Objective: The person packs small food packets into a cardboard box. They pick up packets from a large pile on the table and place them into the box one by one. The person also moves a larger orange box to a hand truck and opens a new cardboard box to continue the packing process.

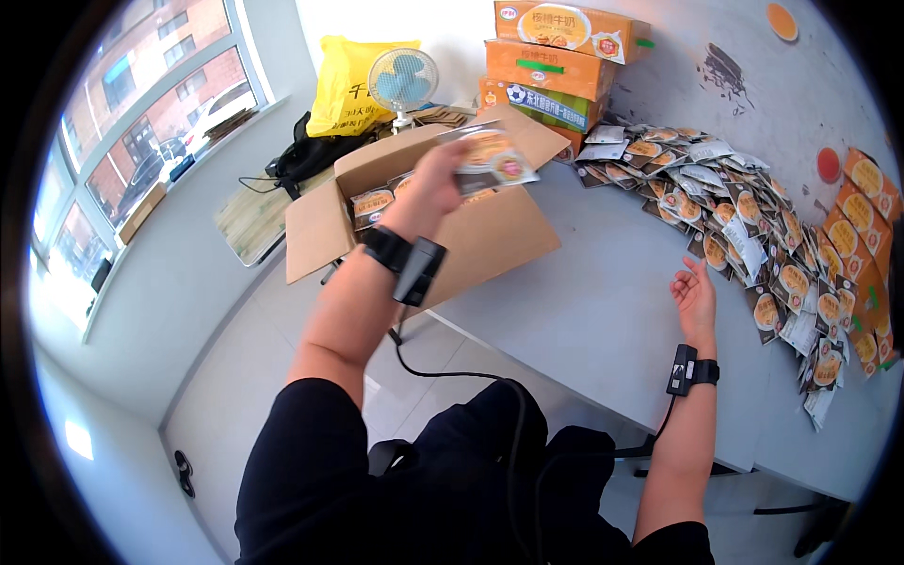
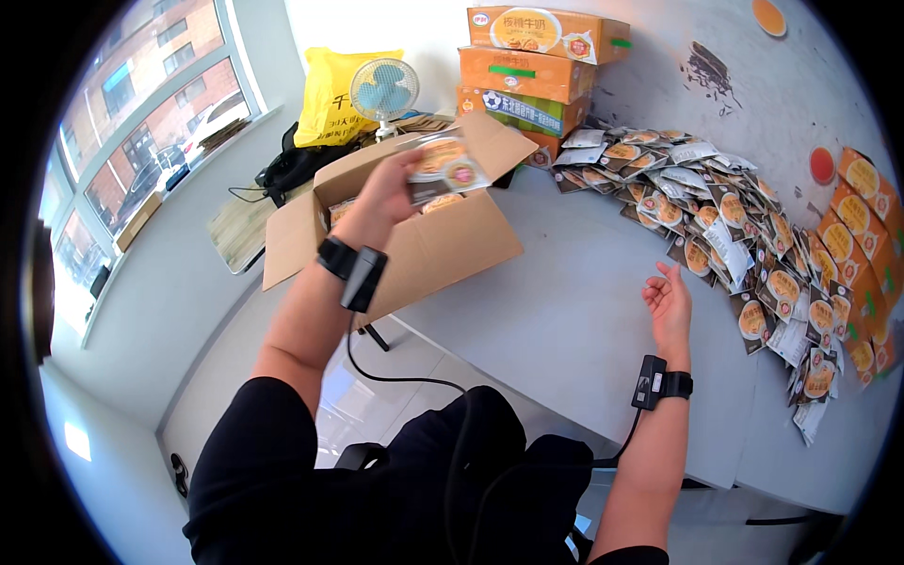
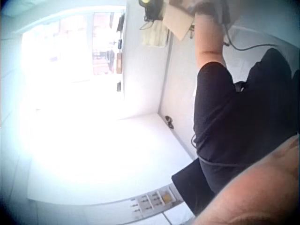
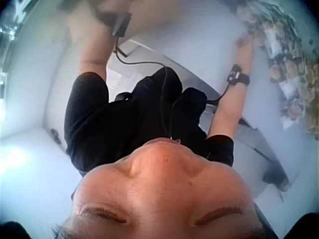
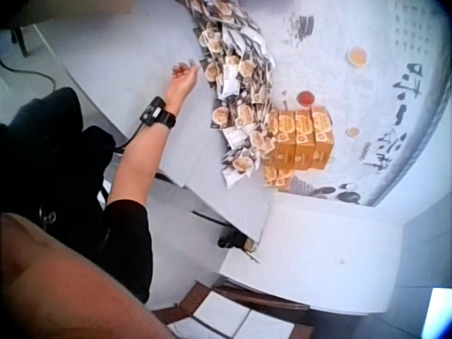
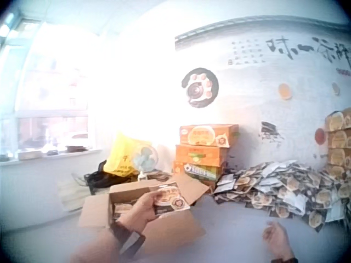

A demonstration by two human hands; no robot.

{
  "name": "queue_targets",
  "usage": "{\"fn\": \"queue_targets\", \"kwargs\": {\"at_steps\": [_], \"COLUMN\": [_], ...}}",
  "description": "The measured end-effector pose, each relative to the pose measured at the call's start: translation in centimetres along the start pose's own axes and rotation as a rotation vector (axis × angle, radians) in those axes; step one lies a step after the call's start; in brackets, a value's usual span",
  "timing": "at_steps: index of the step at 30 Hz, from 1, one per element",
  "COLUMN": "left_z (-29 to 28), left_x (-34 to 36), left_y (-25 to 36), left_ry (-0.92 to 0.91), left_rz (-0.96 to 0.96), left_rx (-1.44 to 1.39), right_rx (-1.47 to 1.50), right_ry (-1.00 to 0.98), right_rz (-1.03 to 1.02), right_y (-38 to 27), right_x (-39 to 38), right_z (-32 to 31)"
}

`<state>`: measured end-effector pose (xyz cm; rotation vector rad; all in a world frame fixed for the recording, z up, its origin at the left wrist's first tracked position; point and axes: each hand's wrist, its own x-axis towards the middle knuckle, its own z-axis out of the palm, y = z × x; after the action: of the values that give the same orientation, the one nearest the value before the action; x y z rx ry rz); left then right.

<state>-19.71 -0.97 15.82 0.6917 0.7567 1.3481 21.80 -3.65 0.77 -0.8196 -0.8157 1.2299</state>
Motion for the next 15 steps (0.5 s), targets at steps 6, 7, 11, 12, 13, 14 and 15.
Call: {"fn": "queue_targets", "kwargs": {"at_steps": [6, 7, 11, 12, 13, 14, 15], "left_z": [-11.3, -12.8, -14.1, -13.9, -14.0, -14.2, -14.2], "left_x": [3.7, 4.0, 4.6, 4.9, 5.3, 6.1, 6.9], "left_y": [3.2, 3.1, 2.5, 2.2, 1.9, 1.4, 0.8], "left_ry": [0.331, 0.361, 0.465, 0.490, 0.499, 0.503, 0.504], "left_rz": [-0.093, -0.115, -0.181, -0.195, -0.210, -0.228, -0.247], "left_rx": [0.021, 0.065, 0.119, 0.120, 0.132, 0.144, 0.155], "right_rx": [0.035, 0.039, 0.031, 0.028, 0.027, 0.024, 0.018], "right_ry": [0.045, 0.048, 0.053, 0.060, 0.067, 0.076, 0.076], "right_rz": [0.021, 0.028, 0.025, 0.023, 0.021, 0.016, 0.010], "right_y": [0.1, 0.1, -0.1, -0.2, -0.3, -0.5, -0.7], "right_x": [0.4, 0.4, 0.4, 0.3, 0.1, -0.1, -0.2], "right_z": [0.2, 0.2, -0.3, -0.6, -0.7, -0.9, -1.3]}}
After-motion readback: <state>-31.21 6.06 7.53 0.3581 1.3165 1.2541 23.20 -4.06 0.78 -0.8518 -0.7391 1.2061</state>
